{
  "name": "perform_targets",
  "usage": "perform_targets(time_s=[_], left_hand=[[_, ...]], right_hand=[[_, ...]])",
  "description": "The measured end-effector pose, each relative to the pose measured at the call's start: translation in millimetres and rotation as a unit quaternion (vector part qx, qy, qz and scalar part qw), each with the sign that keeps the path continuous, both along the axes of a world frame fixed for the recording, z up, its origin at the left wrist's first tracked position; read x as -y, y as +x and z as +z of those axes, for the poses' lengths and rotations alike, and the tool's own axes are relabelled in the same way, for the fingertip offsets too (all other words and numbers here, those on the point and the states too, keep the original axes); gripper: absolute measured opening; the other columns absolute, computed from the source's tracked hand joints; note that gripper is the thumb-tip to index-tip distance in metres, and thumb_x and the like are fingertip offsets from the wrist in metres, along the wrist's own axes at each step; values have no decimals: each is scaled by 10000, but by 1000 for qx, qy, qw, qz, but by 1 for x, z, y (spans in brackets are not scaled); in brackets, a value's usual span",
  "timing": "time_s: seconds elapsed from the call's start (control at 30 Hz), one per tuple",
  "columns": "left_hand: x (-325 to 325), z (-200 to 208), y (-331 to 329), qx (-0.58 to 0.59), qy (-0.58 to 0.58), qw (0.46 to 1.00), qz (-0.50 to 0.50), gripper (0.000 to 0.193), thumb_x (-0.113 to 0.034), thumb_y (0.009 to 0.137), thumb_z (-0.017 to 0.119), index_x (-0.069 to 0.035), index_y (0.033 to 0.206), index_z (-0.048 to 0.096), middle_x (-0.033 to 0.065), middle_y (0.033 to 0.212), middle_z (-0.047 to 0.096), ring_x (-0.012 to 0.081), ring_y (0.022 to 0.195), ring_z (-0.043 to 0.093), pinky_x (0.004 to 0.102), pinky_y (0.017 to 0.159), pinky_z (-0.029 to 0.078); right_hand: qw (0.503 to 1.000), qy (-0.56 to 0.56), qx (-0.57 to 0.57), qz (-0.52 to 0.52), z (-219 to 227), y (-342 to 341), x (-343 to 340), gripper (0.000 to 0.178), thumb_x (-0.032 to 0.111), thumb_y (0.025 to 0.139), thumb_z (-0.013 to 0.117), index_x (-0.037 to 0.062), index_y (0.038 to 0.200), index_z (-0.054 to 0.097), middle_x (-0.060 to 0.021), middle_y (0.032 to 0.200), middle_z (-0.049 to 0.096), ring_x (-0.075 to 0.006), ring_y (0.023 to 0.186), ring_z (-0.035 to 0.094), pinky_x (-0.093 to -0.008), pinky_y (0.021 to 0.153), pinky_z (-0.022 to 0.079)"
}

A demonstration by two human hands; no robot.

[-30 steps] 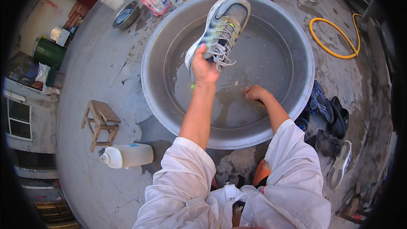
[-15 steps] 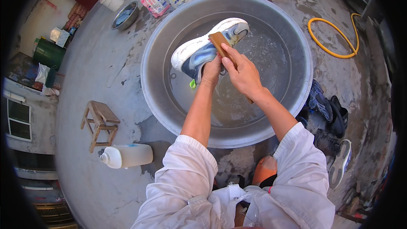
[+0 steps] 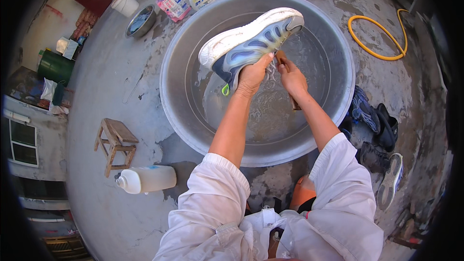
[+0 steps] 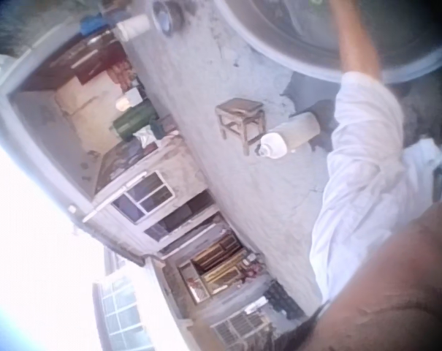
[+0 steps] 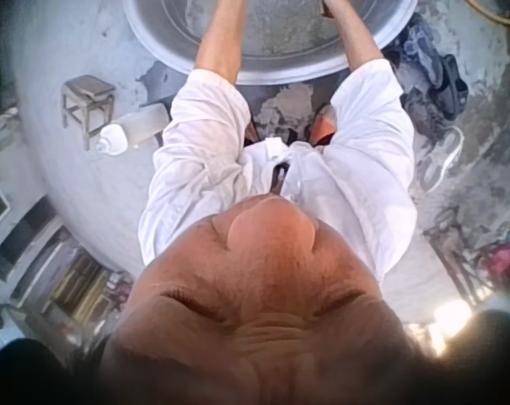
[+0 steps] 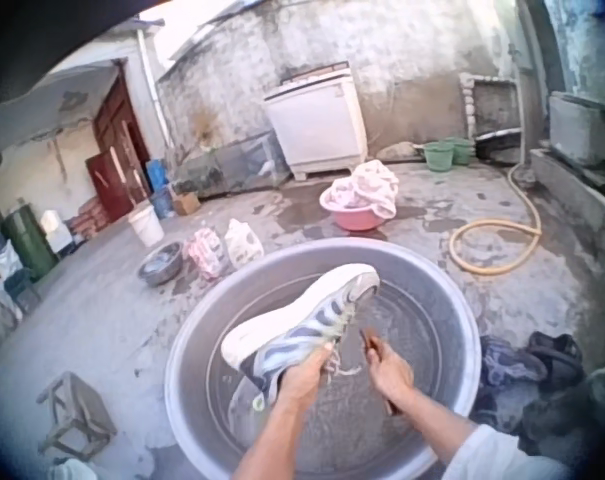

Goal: The person cleans a pair of slippers and a sneaker by hand in a large basin of water using a brush.

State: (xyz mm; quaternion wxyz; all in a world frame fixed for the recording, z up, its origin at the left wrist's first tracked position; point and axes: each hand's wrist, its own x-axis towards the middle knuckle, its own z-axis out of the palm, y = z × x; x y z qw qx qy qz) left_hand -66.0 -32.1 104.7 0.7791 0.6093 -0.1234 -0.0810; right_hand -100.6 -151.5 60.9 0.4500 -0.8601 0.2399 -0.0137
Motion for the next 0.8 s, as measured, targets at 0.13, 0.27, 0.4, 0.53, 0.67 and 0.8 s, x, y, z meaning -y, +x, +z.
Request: perform_targets(time_s=[0.13,0.27,0.4,0.53,0.67,0.8], left_hand=[[-11,-10,6,16,31,999,-2,416,-206,769,659,28,1090,534,78,1066,556,185,996,498,289,866,378],[-20,-13,15,73,93,991,61,422,-202,789,652,32,1105,499,73,1057,539,157,978,491,278,869,374],[-39,-24,18,63,119,986,101,429,-176,772,660,45,1102,498,74,1047,544,164,958,505,275,857,387],[-62,-13,19,6,146,989,-18,429,-130,742,655,56,1093,496,90,1043,547,170,951,521,279,841,411],[-47,-14,5,68,185,979,-46,525,-148,710,658,45,1154,455,96,1084,527,184,1005,498,281,882,382],[-31,-27,-2,123,275,953,-41,537,-177,711,656,39,1159,454,123,1133,513,214,1055,477,299,920,352]], right_hand=[[981,35,159,-104,-8,-2,53,430,356,883,393,170,1269,427,-131,1164,547,-292,1069,521,-356,896,387],[948,110,296,-33,31,-4,50,431,327,873,460,160,1269,435,-116,1165,545,-246,1064,524,-320,901,381],[956,95,243,137,41,-21,38,442,322,868,483,150,1273,441,-101,1194,528,-206,1090,503,-307,922,364],[961,151,165,165,35,-38,46,454,330,864,484,164,1284,437,-105,1198,528,-224,1113,492,-313,954,351],[962,31,163,218,15,-41,25,461,374,872,435,204,1300,411,-139,1200,521,-298,1100,501,-348,946,367],[994,-12,43,102,33,-10,-12,475,363,884,365,165,1316,380,-159,1125,561,-338,1048,517,-381,895,396]])
